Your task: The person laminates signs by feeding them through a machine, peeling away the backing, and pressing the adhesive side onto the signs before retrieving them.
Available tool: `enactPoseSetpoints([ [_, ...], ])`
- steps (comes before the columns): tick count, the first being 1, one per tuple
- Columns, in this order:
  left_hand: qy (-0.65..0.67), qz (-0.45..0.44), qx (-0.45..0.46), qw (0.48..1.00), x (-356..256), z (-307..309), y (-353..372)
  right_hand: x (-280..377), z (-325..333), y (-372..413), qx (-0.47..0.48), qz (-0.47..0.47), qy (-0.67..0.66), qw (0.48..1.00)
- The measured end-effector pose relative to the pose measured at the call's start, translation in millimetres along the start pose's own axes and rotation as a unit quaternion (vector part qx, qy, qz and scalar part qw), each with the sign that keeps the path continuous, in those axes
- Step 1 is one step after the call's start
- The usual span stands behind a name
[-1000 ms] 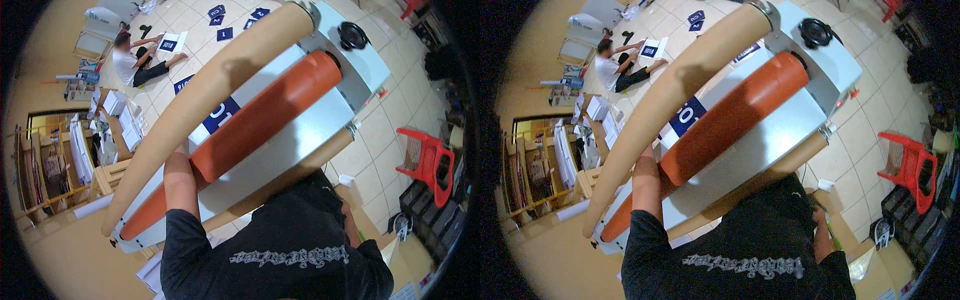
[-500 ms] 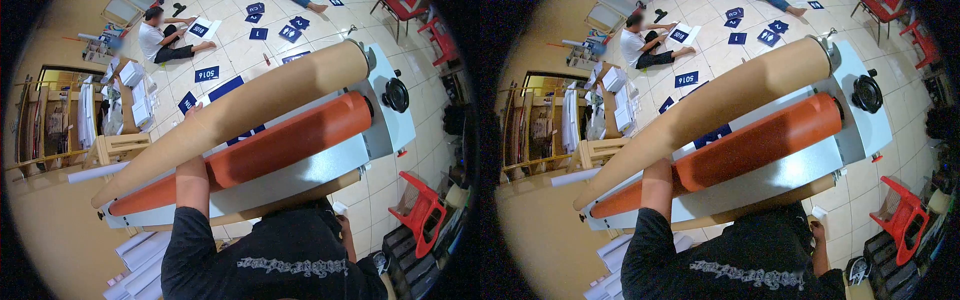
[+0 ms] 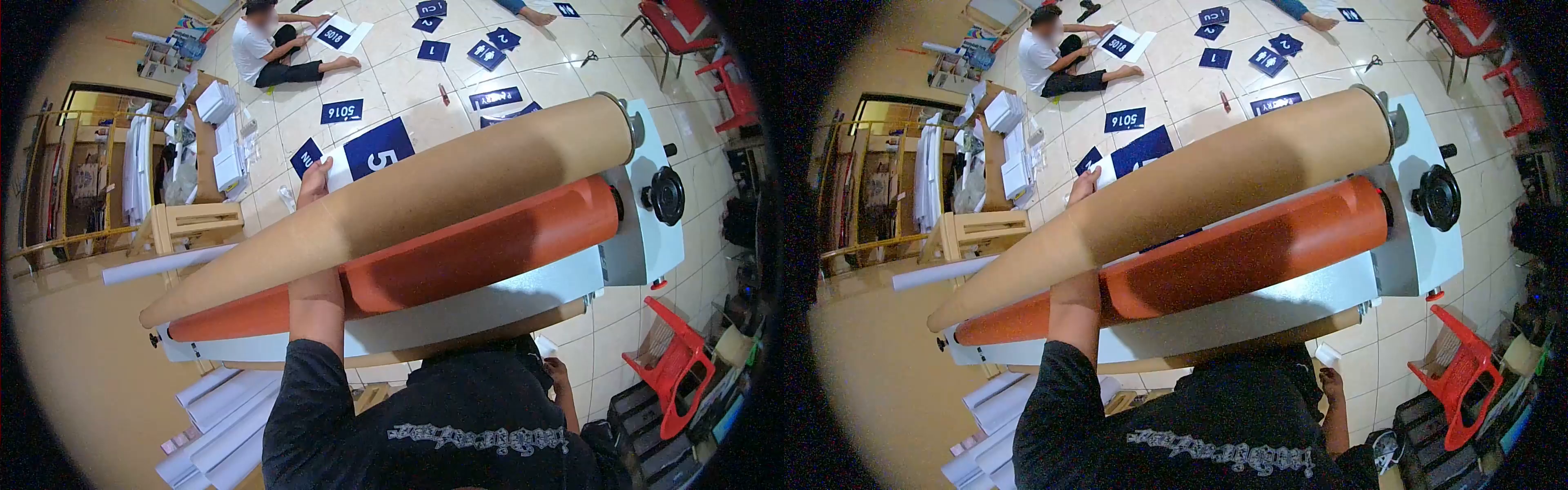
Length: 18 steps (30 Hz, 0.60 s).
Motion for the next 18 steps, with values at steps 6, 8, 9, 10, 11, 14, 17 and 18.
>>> enactPoseSetpoints([
  [6,0.012,0.017,-0.02,1.0,-17.0,-12.1,16.6,0.7,2.8,-14.2,0.012,-0.031,0.012,0.999],
  [8,0.02,0.015,-0.018,1.0,-14.8,-9.7,8.8,6.5,3.9,-11.0,-0.001,-0.05,0.05,0.997],
  [9,0.038,0.019,-0.019,0.999,-11.6,-6.0,3.2,-0.7,5.9,-16.2,0.01,-0.039,0.056,0.998],
  [10,0.056,0.023,-0.021,0.998,-9.0,-2.8,-2.5,-7.4,7.8,-21.8,0.023,-0.026,0.062,0.997],
  [11,0.056,0.023,-0.021,0.998,-7.5,-1.1,-6.8,-1.9,5.7,-18.4,0.023,-0.027,0.062,0.997],
  [14,0.08,0.056,-0.015,0.995,-0.1,0.2,-16.5,12.7,1.5,-9.8,0.011,-0.026,0.088,0.996],
  [17,0.077,0.071,-0.058,0.993,0.5,5.9,-18.7,3.8,3.6,-7.9,-0.005,-0.061,0.09,0.994],
  [18,0.088,0.073,-0.04,0.993,-3.7,1.4,-15.4,5.7,2.6,-6.7,0.002,-0.054,0.074,0.996],
])
Point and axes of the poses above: each hand's wrist, its own y-axis away from the middle knuckle, its own z-axis out of the back of the hand, x = y × z, the point moved 8 cm from there along -y, towards the middle knuckle, and after that the axes turned 2 degrees about z, right-handed, at the moved point
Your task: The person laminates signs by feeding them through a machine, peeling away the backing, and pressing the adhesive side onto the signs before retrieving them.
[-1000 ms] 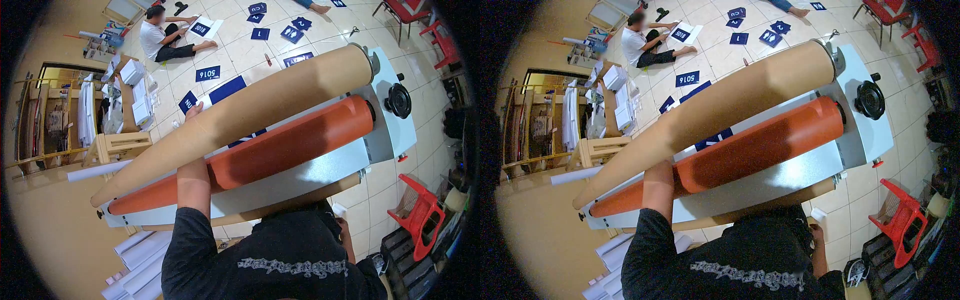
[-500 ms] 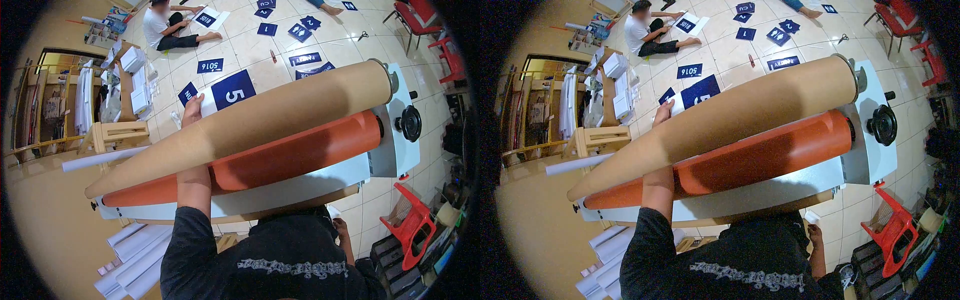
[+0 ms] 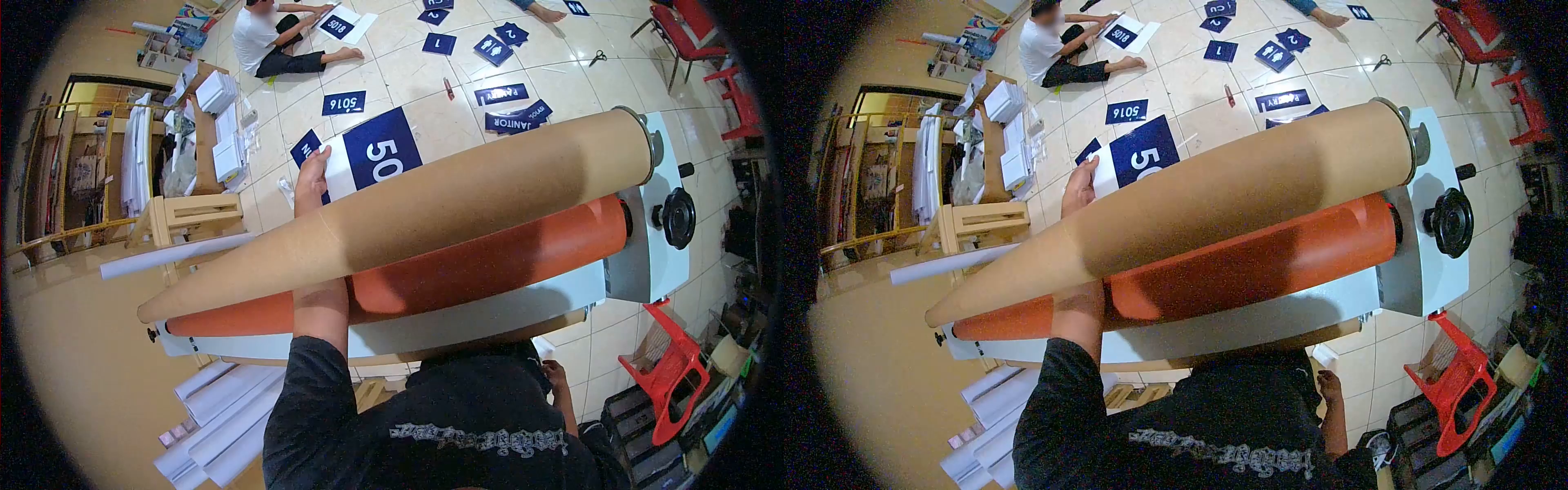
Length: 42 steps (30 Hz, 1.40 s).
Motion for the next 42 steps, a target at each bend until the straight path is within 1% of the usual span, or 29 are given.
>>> enactPoseSetpoints([
  [4,-0.006,-0.008,0.036,0.999,0.0,5.3,-27.2,2.0,1.5,-0.9,0.012,-0.006,-0.005,1.0],
  [8,-0.035,-0.024,0.022,0.999,-0.2,19.1,-59.3,4.3,5.0,1.9,0.02,-0.025,0.017,0.999],
  [10,-0.027,-0.068,0.031,0.997,-18.4,16.4,-57.0,-0.7,6.9,-2.6,0.02,-0.029,0.01,0.999],
  [11,0.022,-0.063,0.007,0.998,-24.8,29.3,-72.1,4.4,6.8,-1.4,0.018,-0.029,0.009,0.999],
  [13,0.102,-0.105,-0.006,0.989,-59.0,24.8,-50.8,11.3,9.0,7.1,0.015,-0.036,0.026,0.999],
  [14,0.103,-0.109,-0.002,0.989,-64.8,19.6,-48.5,-3.3,12.9,1.3,0.019,-0.008,0.021,1.0],
  [15,0.136,-0.153,-0.011,0.979,-79.2,16.8,-44.7,-20.1,17.1,-12.5,0.023,0.027,0.016,0.999],
  [16,0.169,-0.196,-0.022,0.966,-90.2,16.9,-40.2,-15.5,18.0,-5.2,0.013,-0.017,0.004,1.0],
  [17,0.172,-0.206,-0.02,0.963,-97.4,14.0,-40.2,-29.1,21.0,-15.8,0.016,0.04,-0.046,0.998],
  [18,0.233,-0.239,-0.02,0.943,-104.1,14.8,-40.9,-15.7,18.0,-5.1,0.015,0.008,-0.02,1.0],
  [19,0.292,-0.271,-0.021,0.917,-110.6,15.2,-38.1,-20.9,19.7,-12.8,0.029,0.039,-0.033,0.998],
  [20,0.348,-0.287,0.021,0.892,-121.6,5.4,-26.7,-31.8,21.9,-16.3,0.021,-0.013,-0.068,0.997],
  [21,0.353,-0.298,0.024,0.887,-128.3,2.2,-24.6,-48.5,28.1,-32.9,0.048,0.032,-0.08,0.995],
  [22,0.37,-0.323,0.014,0.871,-135.8,3.1,-22.5,-40.7,30.4,-30.6,0.073,0.034,-0.08,0.994],
  [23,0.389,-0.347,0.006,0.853,-142.9,4.8,-20.7,1.2,32.1,-5.3,0.06,0.022,0.189,0.98],
  [24,0.403,-0.35,0.022,0.846,-150.0,3.4,-22.7,44.3,25.9,14.3,0.106,0.071,0.279,0.952],
  [26,0.411,-0.385,0.052,0.825,-168.2,-8.3,-5.7,108.5,15.2,50.7,0.231,-0.039,0.437,0.868],
  [27,0.413,-0.412,0.075,0.809,-178.6,-18.0,10.5,169.4,5.6,81.6,0.289,0.004,0.474,0.832],
  [28,0.413,-0.415,0.046,0.81,-184.9,-26.9,31.2,227.8,-6.5,113.5,0.355,0.036,0.449,0.819],
  [30,0.43,-0.43,0.066,0.791,-196.6,-32.8,44.8,362.7,-18.9,186.5,0.306,0.092,0.342,0.884],
  [31,0.44,-0.438,0.08,0.78,-202.3,-34.8,52.1,439.3,-35.0,233.2,0.291,0.243,0.335,0.862],
  [33,0.446,-0.443,0.086,0.773,-207.1,-40.7,67.0,544.2,-43.1,301.3,0.245,0.513,0.299,0.766],
  [34,0.466,-0.44,0.121,0.758,-208.9,-43.2,64.7,585.3,-47.0,332.5,0.242,0.588,0.276,0.721],
  [35,0.485,-0.437,0.156,0.741,-211.4,-47.8,67.7,623.2,-48.9,358.6,0.125,0.654,0.325,0.672],
  [36,0.487,-0.423,0.124,0.754,-210.0,-53.9,81.2,659.1,-54.8,386.5,0.006,0.705,0.366,0.607],
  [37,0.5,-0.423,0.136,0.744,-208.0,-58.4,87.0,695.4,-68.1,405.0,-0.078,0.733,0.397,0.546],
  [39,0.535,-0.405,0.161,0.723,-204.6,-64.0,97.4,770.8,-98.8,422.2,-0.135,0.794,0.354,0.476],
  [41,0.529,-0.417,0.16,0.722,-203.1,-70.2,111.9,848.8,-130.3,404.7,-0.118,0.81,0.289,0.496],
  [42,0.52,-0.418,0.163,0.727,-201.5,-72.7,108.6,881.4,-141.1,380.1,-0.137,0.786,0.309,0.517],
])
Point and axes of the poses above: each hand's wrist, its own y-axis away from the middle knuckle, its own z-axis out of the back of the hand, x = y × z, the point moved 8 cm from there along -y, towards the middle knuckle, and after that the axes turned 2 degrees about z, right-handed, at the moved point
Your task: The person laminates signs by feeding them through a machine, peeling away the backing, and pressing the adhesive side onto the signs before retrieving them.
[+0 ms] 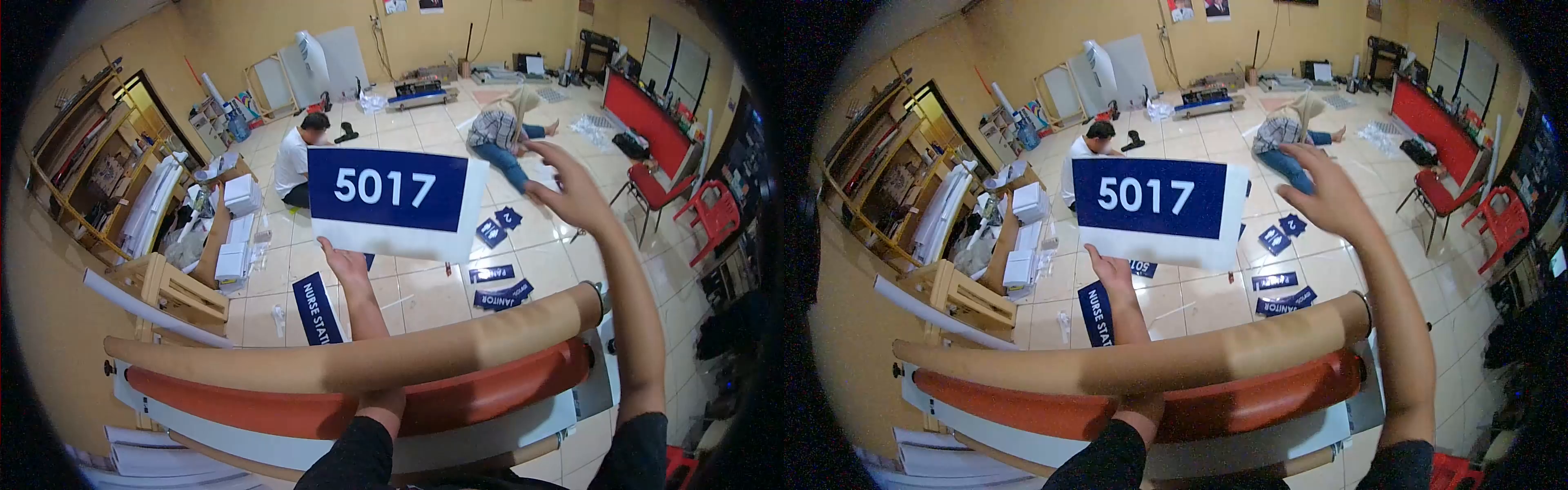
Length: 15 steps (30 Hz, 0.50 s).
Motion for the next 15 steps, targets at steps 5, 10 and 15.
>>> enactPoseSetpoints([
  [5,0.061,0.012,-0.04,0.997,13.0,-3.4,16.6,-91.6,-142.2,-13.9,0.203,-0.316,-0.322,0.869],
  [10,0.142,0.035,0.058,0.988,21.5,3.7,30.4,-19.5,-156.2,-15.3,0.108,-0.203,-0.511,0.828],
  [15,-0.265,0.213,-0.025,0.94,60.9,74.3,93.2,2.6,-63.0,-10.1,-0.039,-0.164,-0.539,0.825],
])
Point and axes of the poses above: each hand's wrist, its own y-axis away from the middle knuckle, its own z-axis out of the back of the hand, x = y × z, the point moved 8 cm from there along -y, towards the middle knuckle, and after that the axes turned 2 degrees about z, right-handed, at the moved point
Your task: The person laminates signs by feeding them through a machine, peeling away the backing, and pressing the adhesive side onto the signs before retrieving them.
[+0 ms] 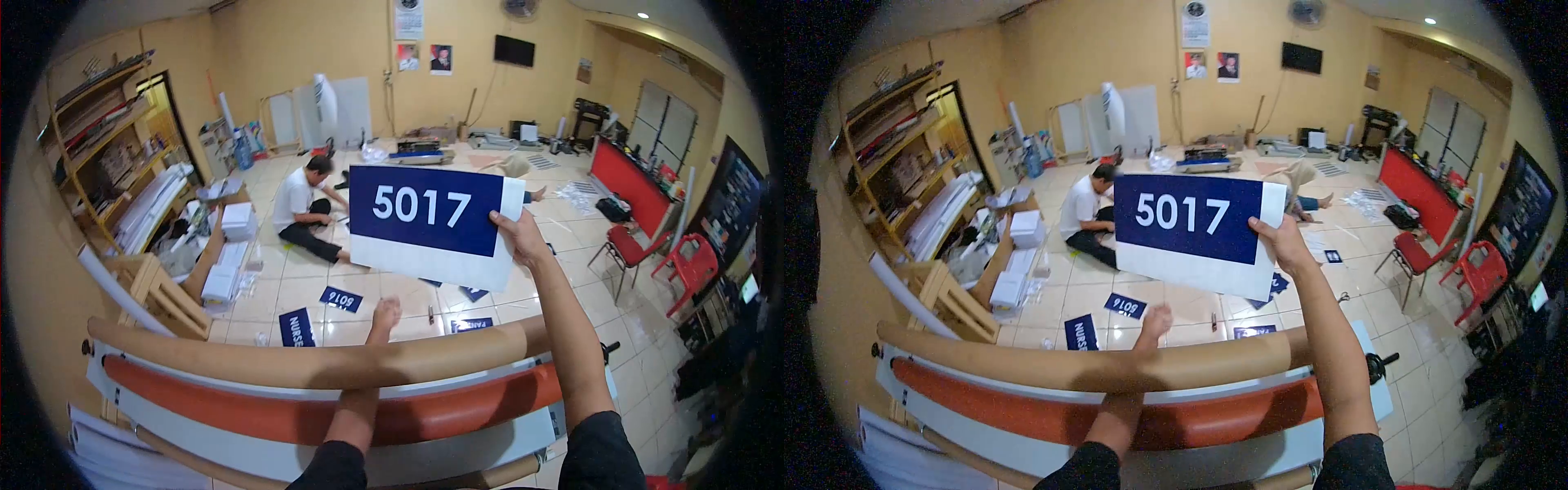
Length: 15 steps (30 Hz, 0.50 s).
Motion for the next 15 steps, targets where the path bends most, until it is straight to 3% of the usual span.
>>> enactPoseSetpoints([
  [1,-0.303,-0.029,0.045,0.952,7.9,1.2,16.3,23.8,3.6,14.5,-0.023,0.017,-0.019,0.999],
  [2,-0.576,-0.065,0.085,0.81,19.2,2.2,29.4,43.2,8.7,29.2,-0.037,0.029,-0.014,0.999],
  [4,-0.569,0.019,0.215,0.794,47.4,27.6,34.5,77.4,23.4,64.4,-0.067,0.051,-0.046,0.995],
  [5,-0.573,0.016,0.232,0.786,46.0,22.3,48.4,89.7,32.4,80.2,-0.069,0.066,-0.052,0.994],
  [10,-0.676,-0.234,0.282,0.639,-38.2,-23.8,210.3,135.2,58.1,173.4,-0.131,0.113,-0.041,0.984],
  [12,-0.743,-0.005,0.25,0.62,-23.3,-6.0,255.1,143.4,65.0,211.4,-0.146,0.118,-0.031,0.982],
  [13,-0.72,-0.081,0.266,0.636,-49.8,-38.2,311.0,146.0,71.2,235.6,-0.154,0.12,-0.034,0.98],
  [14,-0.723,-0.08,0.27,0.631,-49.0,-46.3,329.9,148.3,70.9,259.2,-0.151,0.109,-0.051,0.981],
  [15,-0.608,-0.079,0.29,0.735,-59.1,-53.6,341.1,147.8,65.0,271.4,-0.149,0.093,-0.068,0.982],
])
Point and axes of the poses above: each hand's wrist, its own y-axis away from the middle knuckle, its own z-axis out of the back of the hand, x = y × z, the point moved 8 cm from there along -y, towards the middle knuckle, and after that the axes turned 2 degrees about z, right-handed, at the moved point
